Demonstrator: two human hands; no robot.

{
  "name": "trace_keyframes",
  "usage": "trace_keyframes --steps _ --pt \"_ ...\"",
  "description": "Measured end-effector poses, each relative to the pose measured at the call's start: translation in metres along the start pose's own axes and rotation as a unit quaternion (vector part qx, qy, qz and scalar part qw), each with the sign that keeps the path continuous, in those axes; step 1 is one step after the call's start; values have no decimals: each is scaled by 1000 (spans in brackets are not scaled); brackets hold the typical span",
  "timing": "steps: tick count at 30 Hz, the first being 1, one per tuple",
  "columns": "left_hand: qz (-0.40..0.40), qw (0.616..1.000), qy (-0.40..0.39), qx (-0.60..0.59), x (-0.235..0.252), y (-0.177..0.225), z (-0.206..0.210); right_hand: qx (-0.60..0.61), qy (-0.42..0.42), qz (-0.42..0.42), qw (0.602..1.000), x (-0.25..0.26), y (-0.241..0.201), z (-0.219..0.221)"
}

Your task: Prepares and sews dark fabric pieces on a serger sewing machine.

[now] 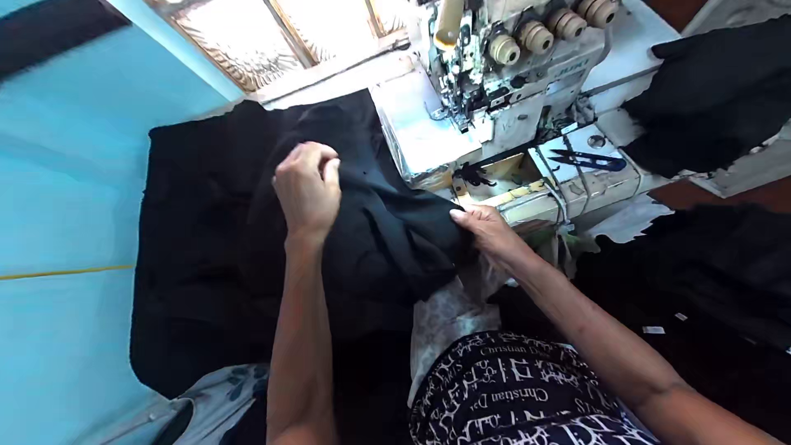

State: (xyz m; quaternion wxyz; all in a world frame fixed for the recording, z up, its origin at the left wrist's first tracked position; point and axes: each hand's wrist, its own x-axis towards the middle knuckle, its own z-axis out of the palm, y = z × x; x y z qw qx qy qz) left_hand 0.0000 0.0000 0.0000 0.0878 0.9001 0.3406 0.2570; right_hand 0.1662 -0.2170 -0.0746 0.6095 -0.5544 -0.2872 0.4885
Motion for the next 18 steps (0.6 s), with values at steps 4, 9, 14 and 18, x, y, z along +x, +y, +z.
trace_keyframes --steps 4,9,14,18 --pt "27 994 0 -109 -41 13 16 32 26 43 998 4 -3 -1" --pt "181 967 -81 -159 -59 31 22 58 42 42 997 8 -1 -2" --pt "230 951 -148 -148 -67 19 38 41 68 -14 997 3 6 -6" --pt "253 939 -131 -191 -83 35 44 23 84 -33 996 -5 8 -3"
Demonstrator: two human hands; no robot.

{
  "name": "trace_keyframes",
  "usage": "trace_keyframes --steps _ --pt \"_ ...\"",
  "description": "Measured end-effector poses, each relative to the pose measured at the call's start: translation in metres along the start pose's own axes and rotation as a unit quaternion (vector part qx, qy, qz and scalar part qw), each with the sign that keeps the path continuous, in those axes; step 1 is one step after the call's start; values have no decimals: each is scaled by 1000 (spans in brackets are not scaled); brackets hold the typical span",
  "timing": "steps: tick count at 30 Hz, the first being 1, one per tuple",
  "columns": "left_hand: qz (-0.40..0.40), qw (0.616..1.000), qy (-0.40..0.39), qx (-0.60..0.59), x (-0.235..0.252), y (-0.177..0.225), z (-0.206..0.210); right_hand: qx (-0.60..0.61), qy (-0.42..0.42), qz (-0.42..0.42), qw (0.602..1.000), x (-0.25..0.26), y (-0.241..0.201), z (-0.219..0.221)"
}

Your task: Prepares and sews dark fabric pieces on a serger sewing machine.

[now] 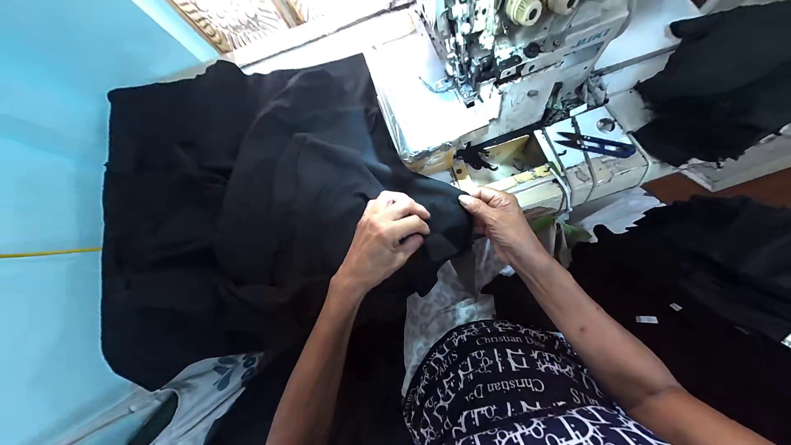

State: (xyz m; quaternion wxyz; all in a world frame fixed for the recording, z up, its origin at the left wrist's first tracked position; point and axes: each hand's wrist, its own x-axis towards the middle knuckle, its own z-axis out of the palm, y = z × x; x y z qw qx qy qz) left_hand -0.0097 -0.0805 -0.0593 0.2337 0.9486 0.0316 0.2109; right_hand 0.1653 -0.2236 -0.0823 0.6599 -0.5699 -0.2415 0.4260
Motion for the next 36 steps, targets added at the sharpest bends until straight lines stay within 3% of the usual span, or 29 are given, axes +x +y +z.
trace_keyframes --steps 3,8,14,32,36 --pt "17 997 31 -62 0 15 4 -31 2 -16 999 -3 -1 5" --pt "-40 979 102 -171 4 42 -3 -12 -85 -41 995 -14 -14 21" --pt "-119 961 204 -140 2 41 -6 70 -119 -34 990 -20 -18 41" --pt "-169 943 224 -180 -4 40 -4 8 -133 -19 991 -22 -21 42" --pt "-179 947 166 -210 -9 30 -7 -76 -150 -104 980 -20 -18 42"
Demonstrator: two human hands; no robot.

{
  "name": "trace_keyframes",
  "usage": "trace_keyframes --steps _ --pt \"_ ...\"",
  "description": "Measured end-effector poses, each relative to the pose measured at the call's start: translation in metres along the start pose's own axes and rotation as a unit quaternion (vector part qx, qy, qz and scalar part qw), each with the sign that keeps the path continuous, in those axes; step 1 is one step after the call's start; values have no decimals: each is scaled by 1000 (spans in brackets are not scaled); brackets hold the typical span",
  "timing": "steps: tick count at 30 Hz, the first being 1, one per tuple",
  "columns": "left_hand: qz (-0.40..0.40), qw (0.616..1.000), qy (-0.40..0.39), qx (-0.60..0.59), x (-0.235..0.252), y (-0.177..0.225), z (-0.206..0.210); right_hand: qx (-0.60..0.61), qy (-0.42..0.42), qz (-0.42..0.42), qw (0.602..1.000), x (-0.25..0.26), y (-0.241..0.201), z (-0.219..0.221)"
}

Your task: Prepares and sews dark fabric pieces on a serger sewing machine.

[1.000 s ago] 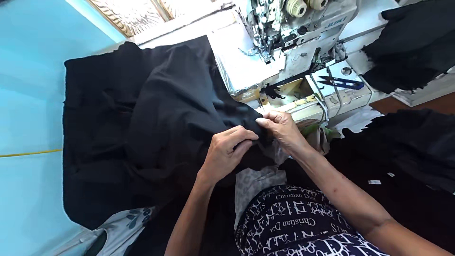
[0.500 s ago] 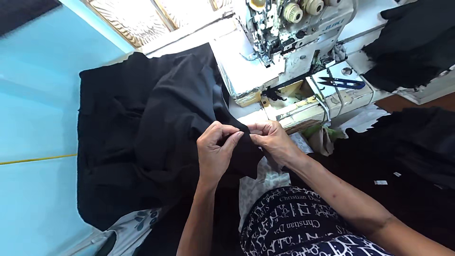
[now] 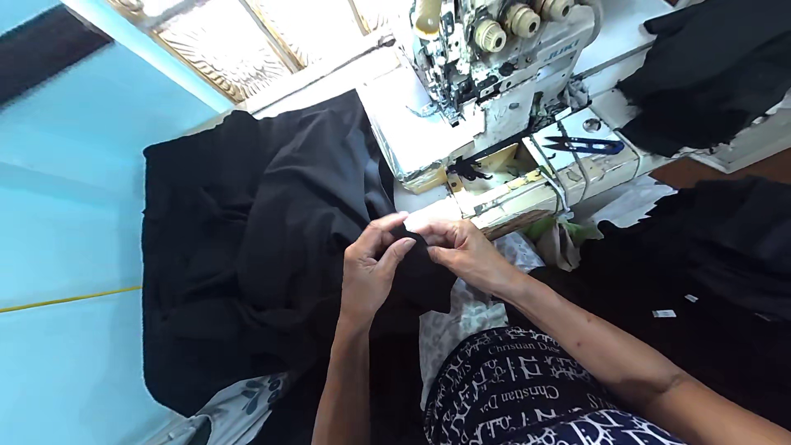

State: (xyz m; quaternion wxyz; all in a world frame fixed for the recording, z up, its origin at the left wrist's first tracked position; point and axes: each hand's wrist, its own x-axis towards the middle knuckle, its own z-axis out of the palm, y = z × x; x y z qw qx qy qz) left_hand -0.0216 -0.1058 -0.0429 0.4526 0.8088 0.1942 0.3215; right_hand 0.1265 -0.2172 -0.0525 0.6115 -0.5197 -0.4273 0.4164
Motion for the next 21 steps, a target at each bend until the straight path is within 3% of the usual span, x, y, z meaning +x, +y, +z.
trace_keyframes --steps 5,9,14,18,21 --pt "10 998 68 -13 3 7 -12 -62 -4 -195 979 4 7 11" --pt "51 987 144 50 21 32 -41 -94 -62 -260 959 4 12 13" --pt "86 969 220 77 44 42 -67 -159 -66 -228 958 -4 21 8" --pt "76 967 232 67 52 34 -72 -183 -96 -163 965 -9 26 4" --pt "62 968 237 62 52 30 -72 -164 -42 -139 976 -11 29 7"
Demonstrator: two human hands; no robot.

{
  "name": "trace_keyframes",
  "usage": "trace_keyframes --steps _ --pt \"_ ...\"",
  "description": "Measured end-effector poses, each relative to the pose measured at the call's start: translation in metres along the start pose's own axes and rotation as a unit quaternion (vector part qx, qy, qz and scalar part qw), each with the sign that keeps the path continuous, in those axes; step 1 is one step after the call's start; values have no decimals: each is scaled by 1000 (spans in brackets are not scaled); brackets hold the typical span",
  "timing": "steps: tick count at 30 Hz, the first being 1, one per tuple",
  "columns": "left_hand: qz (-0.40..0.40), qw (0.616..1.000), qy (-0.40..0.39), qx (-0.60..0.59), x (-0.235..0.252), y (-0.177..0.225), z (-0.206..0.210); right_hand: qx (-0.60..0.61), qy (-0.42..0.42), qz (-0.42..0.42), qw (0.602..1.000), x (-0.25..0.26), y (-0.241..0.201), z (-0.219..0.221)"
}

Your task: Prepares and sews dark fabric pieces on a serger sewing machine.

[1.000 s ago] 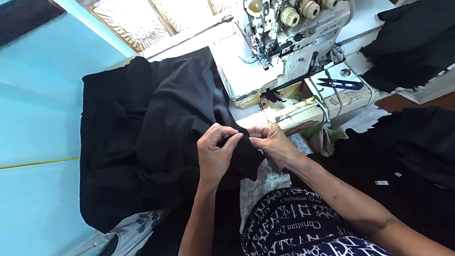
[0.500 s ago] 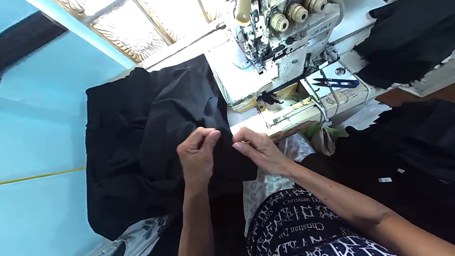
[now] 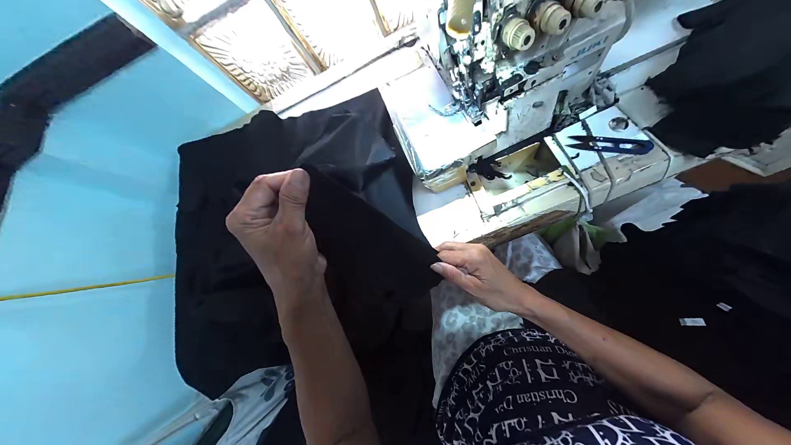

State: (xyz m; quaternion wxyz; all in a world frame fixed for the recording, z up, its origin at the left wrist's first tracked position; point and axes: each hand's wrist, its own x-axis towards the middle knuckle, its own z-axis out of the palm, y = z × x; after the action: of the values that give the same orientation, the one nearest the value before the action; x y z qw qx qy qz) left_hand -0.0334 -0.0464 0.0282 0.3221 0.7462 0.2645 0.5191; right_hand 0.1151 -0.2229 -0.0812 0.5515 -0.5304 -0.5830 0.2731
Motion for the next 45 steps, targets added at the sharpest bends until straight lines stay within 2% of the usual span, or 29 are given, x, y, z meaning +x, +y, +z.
trace_keyframes --steps 3,5,8,11,14,16,18,21,25,28,32,34,37,40,43,45 --pt "-8 1000 4 -8 -1 -5 1 36 129 -3 991 -3 -1 6" --pt "-13 1000 8 -5 -1 -14 2 26 177 -59 982 -6 -4 9" --pt "-9 1000 20 -12 -1 -28 10 -7 212 -156 965 -8 -18 5" --pt "9 997 -12 -76 4 -31 19 -9 247 -202 948 -3 -49 -15" --pt "14 981 -66 -182 19 -4 29 -33 245 -245 938 0 -83 -38" --pt "26 974 -77 -214 31 15 38 -47 225 -249 941 1 -84 -46" --pt "53 979 -55 -188 46 18 46 -42 224 -213 950 5 -64 -47" --pt "126 990 -35 -57 59 8 58 -30 279 -153 948 4 -24 -42" --pt "182 979 -43 83 54 2 67 -116 321 -194 920 0 -5 -35" --pt "192 974 -47 112 51 -3 68 -153 338 -207 905 4 3 -33" --pt "196 975 -64 85 49 -4 67 -69 347 -128 927 -2 5 -32" --pt "214 964 -74 137 45 7 66 12 331 -48 942 -10 -5 -36" --pt "301 922 -62 234 42 25 77 123 264 60 955 -24 -17 -47" --pt "338 890 -114 282 35 21 106 254 219 180 925 -36 -15 -45" --pt "325 897 -191 230 22 -19 138 331 222 298 867 -48 -2 -39" --pt "302 907 -226 186 21 -34 149 345 225 338 846 -55 4 -39"
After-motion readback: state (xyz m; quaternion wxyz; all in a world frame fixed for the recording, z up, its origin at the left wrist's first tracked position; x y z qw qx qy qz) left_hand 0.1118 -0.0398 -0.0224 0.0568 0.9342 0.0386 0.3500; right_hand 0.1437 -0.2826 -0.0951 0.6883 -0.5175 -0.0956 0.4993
